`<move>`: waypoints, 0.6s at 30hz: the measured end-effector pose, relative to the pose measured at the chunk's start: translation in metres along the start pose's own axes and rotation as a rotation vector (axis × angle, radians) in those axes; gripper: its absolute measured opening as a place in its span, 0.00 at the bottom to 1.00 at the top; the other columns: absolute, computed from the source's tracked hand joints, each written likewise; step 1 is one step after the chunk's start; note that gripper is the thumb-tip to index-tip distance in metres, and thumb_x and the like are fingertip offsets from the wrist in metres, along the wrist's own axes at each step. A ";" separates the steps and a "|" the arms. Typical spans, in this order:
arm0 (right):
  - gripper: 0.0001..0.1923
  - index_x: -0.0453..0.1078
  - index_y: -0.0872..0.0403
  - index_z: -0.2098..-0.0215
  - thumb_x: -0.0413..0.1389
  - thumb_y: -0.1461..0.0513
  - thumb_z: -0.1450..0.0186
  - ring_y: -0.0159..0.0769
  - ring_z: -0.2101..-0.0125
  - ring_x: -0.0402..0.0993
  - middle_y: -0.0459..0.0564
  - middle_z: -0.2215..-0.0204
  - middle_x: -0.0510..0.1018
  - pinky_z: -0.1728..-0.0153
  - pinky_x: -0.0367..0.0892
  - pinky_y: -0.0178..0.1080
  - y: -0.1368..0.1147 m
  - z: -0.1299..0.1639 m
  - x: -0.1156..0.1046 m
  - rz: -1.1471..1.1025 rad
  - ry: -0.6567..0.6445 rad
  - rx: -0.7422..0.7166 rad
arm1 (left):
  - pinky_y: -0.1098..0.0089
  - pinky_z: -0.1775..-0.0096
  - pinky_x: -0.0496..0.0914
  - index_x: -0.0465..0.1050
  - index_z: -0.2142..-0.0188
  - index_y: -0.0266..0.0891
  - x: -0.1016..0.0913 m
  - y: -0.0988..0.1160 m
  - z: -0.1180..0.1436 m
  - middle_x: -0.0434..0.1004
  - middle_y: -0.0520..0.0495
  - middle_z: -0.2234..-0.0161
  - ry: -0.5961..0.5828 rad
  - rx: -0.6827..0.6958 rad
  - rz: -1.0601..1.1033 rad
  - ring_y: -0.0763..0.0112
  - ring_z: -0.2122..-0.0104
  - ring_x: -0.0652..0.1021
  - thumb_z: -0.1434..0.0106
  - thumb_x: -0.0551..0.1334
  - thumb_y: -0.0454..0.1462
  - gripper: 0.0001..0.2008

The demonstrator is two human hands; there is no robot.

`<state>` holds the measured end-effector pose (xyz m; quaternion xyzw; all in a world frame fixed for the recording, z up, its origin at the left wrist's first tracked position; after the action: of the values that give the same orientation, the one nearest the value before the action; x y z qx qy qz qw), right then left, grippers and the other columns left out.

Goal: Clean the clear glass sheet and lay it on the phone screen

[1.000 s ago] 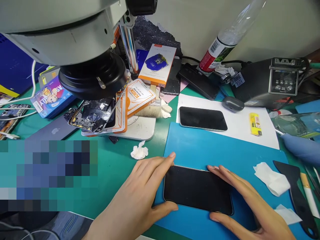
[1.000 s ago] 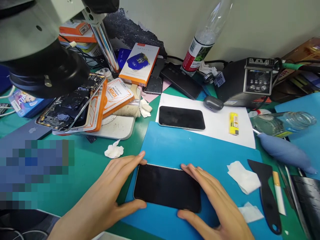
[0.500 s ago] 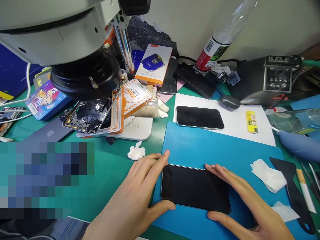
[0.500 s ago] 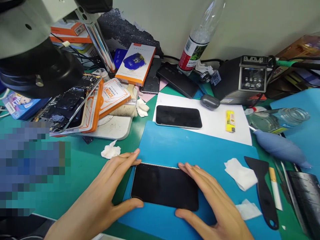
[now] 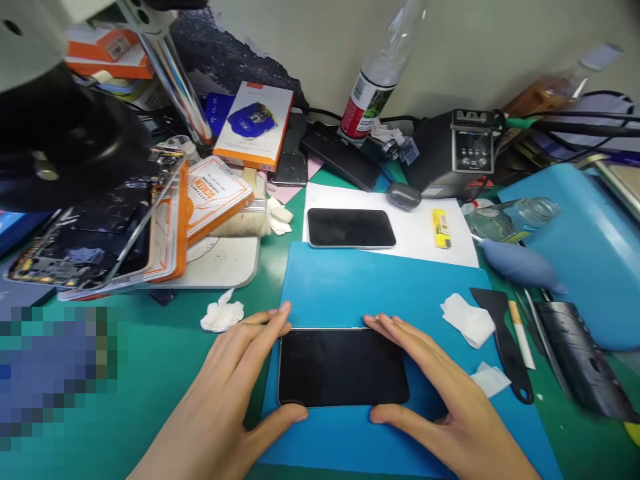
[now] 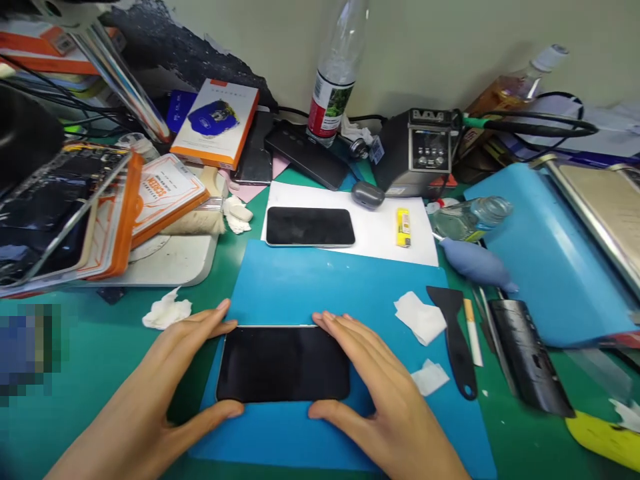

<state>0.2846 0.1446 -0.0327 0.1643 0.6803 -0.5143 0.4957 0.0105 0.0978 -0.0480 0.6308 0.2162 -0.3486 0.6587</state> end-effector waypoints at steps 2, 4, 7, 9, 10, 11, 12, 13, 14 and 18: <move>0.47 0.46 0.33 0.21 0.64 0.43 0.29 0.40 0.30 0.68 0.40 0.30 0.71 0.32 0.69 0.43 0.000 0.000 0.000 -0.023 -0.012 0.012 | 0.53 0.41 0.79 0.40 0.22 0.66 0.000 -0.002 0.001 0.76 0.49 0.35 0.024 0.028 -0.024 0.51 0.34 0.76 0.28 0.67 0.46 0.46; 0.48 0.45 0.32 0.21 0.64 0.42 0.30 0.40 0.30 0.68 0.40 0.29 0.70 0.32 0.70 0.43 0.001 0.000 0.000 -0.044 -0.012 0.027 | 0.54 0.42 0.79 0.41 0.21 0.64 -0.001 -0.004 0.001 0.76 0.48 0.36 0.037 0.056 -0.045 0.51 0.35 0.76 0.28 0.67 0.47 0.45; 0.48 0.44 0.31 0.21 0.65 0.43 0.30 0.39 0.30 0.68 0.40 0.29 0.69 0.34 0.71 0.42 0.000 0.001 -0.004 -0.079 0.002 0.045 | 0.55 0.42 0.79 0.42 0.21 0.62 0.000 -0.005 0.001 0.76 0.47 0.36 0.041 0.066 -0.066 0.51 0.35 0.76 0.27 0.66 0.49 0.44; 0.48 0.45 0.31 0.21 0.65 0.43 0.30 0.38 0.31 0.69 0.40 0.30 0.70 0.34 0.71 0.41 0.000 0.001 -0.006 -0.102 0.004 0.057 | 0.55 0.42 0.78 0.42 0.21 0.63 0.000 -0.004 0.001 0.76 0.47 0.36 0.040 0.059 -0.068 0.51 0.35 0.76 0.26 0.65 0.50 0.43; 0.47 0.45 0.31 0.21 0.65 0.43 0.30 0.38 0.31 0.70 0.40 0.30 0.71 0.34 0.71 0.40 0.000 0.001 -0.007 -0.112 0.007 0.064 | 0.54 0.41 0.78 0.42 0.21 0.63 0.000 -0.003 0.001 0.75 0.47 0.35 0.042 0.049 -0.064 0.51 0.34 0.75 0.26 0.64 0.51 0.42; 0.47 0.46 0.32 0.21 0.65 0.43 0.30 0.38 0.32 0.70 0.41 0.31 0.72 0.35 0.72 0.41 0.000 0.002 -0.007 -0.120 0.012 0.073 | 0.54 0.41 0.78 0.41 0.21 0.64 0.001 -0.002 0.002 0.75 0.47 0.35 0.042 0.035 -0.059 0.52 0.34 0.75 0.25 0.63 0.51 0.41; 0.48 0.46 0.32 0.21 0.65 0.43 0.30 0.38 0.32 0.71 0.41 0.31 0.73 0.35 0.72 0.41 0.001 0.002 -0.008 -0.125 0.020 0.081 | 0.54 0.41 0.77 0.41 0.21 0.64 0.001 -0.002 0.002 0.75 0.47 0.35 0.044 0.023 -0.054 0.52 0.34 0.74 0.24 0.62 0.51 0.41; 0.48 0.45 0.33 0.21 0.65 0.43 0.30 0.39 0.33 0.71 0.42 0.32 0.74 0.35 0.73 0.41 0.002 0.003 -0.009 -0.129 0.030 0.093 | 0.54 0.40 0.77 0.41 0.21 0.64 0.001 -0.002 0.002 0.75 0.47 0.35 0.047 0.014 -0.051 0.53 0.33 0.74 0.24 0.62 0.51 0.40; 0.48 0.45 0.33 0.21 0.65 0.43 0.30 0.39 0.33 0.72 0.42 0.33 0.74 0.36 0.73 0.42 0.004 0.003 -0.009 -0.130 0.042 0.105 | 0.55 0.40 0.77 0.41 0.21 0.63 0.000 -0.002 0.002 0.75 0.47 0.36 0.049 0.020 -0.052 0.53 0.33 0.74 0.24 0.62 0.51 0.40; 0.48 0.46 0.33 0.21 0.66 0.44 0.30 0.37 0.35 0.74 0.42 0.35 0.76 0.37 0.73 0.39 0.006 0.005 -0.009 -0.134 0.067 0.132 | 0.58 0.41 0.77 0.43 0.21 0.58 0.000 -0.002 0.002 0.76 0.45 0.37 0.055 0.111 -0.095 0.55 0.35 0.76 0.26 0.65 0.49 0.43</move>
<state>0.2958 0.1456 -0.0284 0.1679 0.6707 -0.5841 0.4251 0.0089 0.0963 -0.0486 0.6647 0.2440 -0.3735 0.5993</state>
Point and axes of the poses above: each hand's wrist, its own z-axis away from the middle knuckle, its own x-axis out of the palm, y = z × x, the point moved 6 cm from there along -z, towards the middle knuckle
